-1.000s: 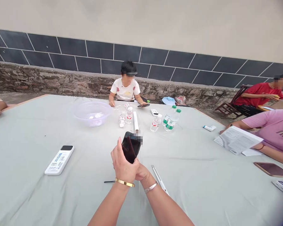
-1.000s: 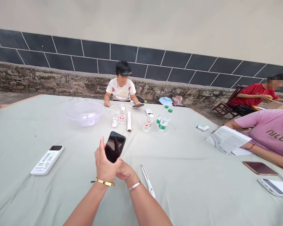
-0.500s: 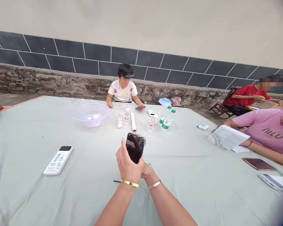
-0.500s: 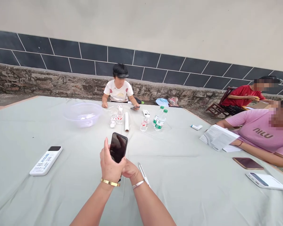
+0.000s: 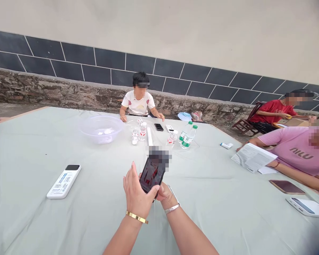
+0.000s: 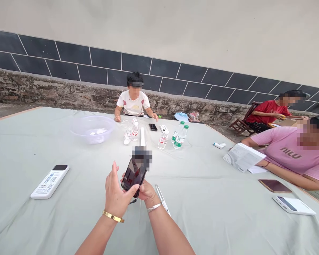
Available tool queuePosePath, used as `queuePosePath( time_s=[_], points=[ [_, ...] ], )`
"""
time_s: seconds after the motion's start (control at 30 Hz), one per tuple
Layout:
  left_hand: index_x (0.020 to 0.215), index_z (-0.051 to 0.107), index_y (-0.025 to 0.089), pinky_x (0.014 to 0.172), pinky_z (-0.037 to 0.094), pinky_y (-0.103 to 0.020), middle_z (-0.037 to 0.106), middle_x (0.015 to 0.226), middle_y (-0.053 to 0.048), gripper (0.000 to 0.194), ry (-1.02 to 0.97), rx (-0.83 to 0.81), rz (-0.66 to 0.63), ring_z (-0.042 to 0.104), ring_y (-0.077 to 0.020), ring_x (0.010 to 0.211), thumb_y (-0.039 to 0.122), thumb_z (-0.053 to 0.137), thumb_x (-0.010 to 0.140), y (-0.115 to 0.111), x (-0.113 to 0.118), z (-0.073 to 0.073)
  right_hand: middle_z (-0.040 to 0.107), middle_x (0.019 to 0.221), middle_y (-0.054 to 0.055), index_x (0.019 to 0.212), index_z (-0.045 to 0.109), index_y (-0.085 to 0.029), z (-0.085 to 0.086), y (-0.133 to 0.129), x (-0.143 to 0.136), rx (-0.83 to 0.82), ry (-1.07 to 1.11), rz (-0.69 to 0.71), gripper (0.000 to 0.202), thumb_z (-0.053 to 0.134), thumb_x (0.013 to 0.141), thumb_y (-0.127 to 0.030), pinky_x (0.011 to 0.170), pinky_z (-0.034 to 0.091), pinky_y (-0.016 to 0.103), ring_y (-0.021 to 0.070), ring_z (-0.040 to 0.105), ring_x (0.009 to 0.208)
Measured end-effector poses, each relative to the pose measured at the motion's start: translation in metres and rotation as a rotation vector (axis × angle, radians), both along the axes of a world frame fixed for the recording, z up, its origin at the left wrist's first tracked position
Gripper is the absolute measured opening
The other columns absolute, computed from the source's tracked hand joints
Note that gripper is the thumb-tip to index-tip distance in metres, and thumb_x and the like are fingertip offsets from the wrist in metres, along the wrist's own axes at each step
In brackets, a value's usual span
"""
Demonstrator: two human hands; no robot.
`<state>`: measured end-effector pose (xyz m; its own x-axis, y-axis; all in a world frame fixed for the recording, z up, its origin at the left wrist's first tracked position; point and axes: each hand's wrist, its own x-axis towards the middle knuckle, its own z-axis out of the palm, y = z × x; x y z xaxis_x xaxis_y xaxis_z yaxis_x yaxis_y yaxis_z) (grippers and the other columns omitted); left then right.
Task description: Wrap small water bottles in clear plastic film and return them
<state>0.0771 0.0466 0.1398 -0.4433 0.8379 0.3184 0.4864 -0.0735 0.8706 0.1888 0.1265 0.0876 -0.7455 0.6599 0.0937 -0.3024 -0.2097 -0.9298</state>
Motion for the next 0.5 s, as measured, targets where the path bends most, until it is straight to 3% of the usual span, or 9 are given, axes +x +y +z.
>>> queuePosePath(
  time_s=[0.13, 0.27, 0.33, 0.43, 0.5],
  points=[
    [0.149, 0.009, 0.031, 0.106, 0.030, -0.058, 0.046, 0.139, -0.014, 0.093, 0.049, -0.036, 0.095, 0.042, -0.0339, 0.130, 0.040, 0.064, 0.074, -0.019, -0.027, -0.031, 0.052, 0.133, 0.015, 0.123, 0.057, -0.025, -0.004, 0.010, 0.007, -0.037, 0.086, 0.003, 0.091, 0.080, 0.046, -0.067, 0.085, 0.052, 0.044, 0.0319, 0.053, 0.118],
    [0.148, 0.017, 0.030, 0.106, 0.030, -0.058, 0.047, 0.138, -0.015, 0.086, -0.053, -0.107, 0.087, 0.040, -0.0351, 0.130, 0.040, 0.063, 0.076, -0.033, -0.042, -0.052, 0.055, 0.130, 0.015, 0.123, 0.057, -0.023, -0.005, 0.013, 0.008, -0.036, 0.125, -0.024, 0.091, 0.077, 0.047, -0.069, 0.077, 0.054, 0.041, 0.0305, 0.057, 0.112],
    [0.146, 0.025, 0.029, 0.105, 0.034, -0.053, 0.047, 0.139, -0.014, 0.083, -0.140, -0.126, 0.027, 0.040, -0.0344, 0.131, 0.039, 0.065, 0.074, -0.033, -0.042, -0.051, 0.056, 0.128, 0.015, 0.124, 0.057, -0.023, -0.004, 0.011, 0.006, -0.031, 0.143, -0.026, 0.091, 0.076, 0.048, -0.069, 0.075, 0.053, 0.039, 0.0295, 0.058, 0.110],
    [0.144, 0.032, 0.029, 0.105, 0.038, -0.047, 0.045, 0.143, -0.012, 0.085, -0.307, -0.120, -0.123, 0.040, -0.0318, 0.133, 0.041, 0.071, 0.070, -0.022, -0.040, -0.037, 0.060, 0.122, 0.015, 0.122, 0.058, -0.020, -0.002, 0.004, 0.002, -0.049, 0.121, 0.002, 0.092, 0.076, 0.046, -0.069, 0.074, 0.053, 0.038, 0.0284, 0.061, 0.104],
    [0.143, 0.036, 0.025, 0.099, 0.045, -0.047, 0.053, 0.135, -0.012, 0.082, -0.521, -0.127, -0.247, 0.049, -0.0312, 0.125, 0.048, 0.069, 0.072, -0.010, -0.039, -0.026, 0.064, 0.115, 0.016, 0.121, 0.059, -0.018, -0.001, -0.001, 0.000, -0.102, 0.068, 0.062, 0.091, 0.071, 0.050, -0.074, 0.068, 0.054, 0.036, 0.0274, 0.064, 0.095]
  ],
)
